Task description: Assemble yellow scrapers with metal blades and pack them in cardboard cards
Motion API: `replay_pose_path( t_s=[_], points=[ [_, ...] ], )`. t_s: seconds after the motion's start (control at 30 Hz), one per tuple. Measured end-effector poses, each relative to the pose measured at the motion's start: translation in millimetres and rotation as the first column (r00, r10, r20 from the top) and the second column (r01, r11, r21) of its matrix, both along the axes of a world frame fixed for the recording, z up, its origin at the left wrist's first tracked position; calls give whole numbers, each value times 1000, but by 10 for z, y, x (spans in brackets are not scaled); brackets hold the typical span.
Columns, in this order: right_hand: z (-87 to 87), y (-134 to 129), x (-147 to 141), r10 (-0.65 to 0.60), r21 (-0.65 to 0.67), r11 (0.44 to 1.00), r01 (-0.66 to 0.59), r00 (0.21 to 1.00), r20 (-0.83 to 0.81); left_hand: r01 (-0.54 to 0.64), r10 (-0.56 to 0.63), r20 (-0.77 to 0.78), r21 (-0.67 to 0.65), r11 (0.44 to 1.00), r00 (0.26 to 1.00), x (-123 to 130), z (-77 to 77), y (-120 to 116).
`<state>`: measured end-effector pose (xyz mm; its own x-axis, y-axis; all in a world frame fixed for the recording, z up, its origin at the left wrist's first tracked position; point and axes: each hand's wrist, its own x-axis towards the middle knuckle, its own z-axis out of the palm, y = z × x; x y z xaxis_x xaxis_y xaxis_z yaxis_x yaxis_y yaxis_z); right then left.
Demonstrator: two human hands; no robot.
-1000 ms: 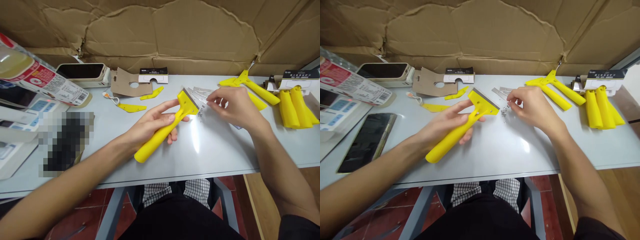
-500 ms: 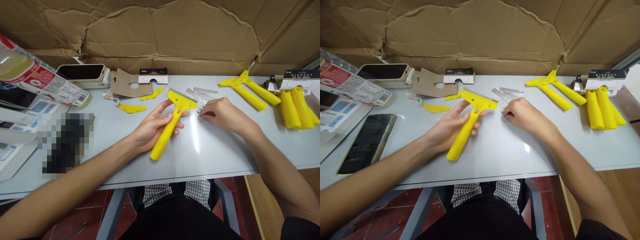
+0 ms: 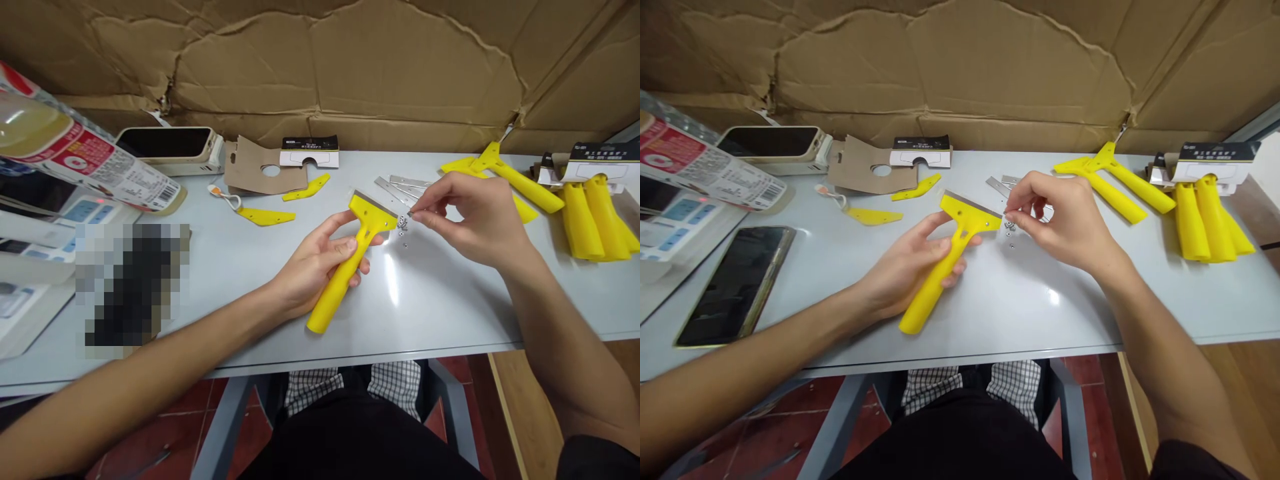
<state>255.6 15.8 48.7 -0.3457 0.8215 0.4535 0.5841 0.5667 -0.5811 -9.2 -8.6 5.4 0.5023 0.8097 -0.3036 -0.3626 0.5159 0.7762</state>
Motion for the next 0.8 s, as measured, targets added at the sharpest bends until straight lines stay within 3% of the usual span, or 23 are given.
replay_pose_path(
  t_s=[0.13, 0.3, 0.57, 0.8],
  points=[
    [-78, -87, -162, 94, 51, 995, -89, 990, -110, 45, -43, -30, 76, 996, 999, 28, 5, -68],
    [-175, -137, -282, 147, 126, 983, -135, 985, -92, 120, -111, -72, 133, 984, 991, 28, -3, -127],
    [-175, -164, -331, 176, 188, 969, -163, 983, -57, 145, -129, -100, 174, 974, 987, 26, -26, -160],
    [-124, -196, -329, 89, 56, 995, -85, 993, -74, 130, -115, -92, 171, 977, 989, 35, -25, -164]
  ],
)
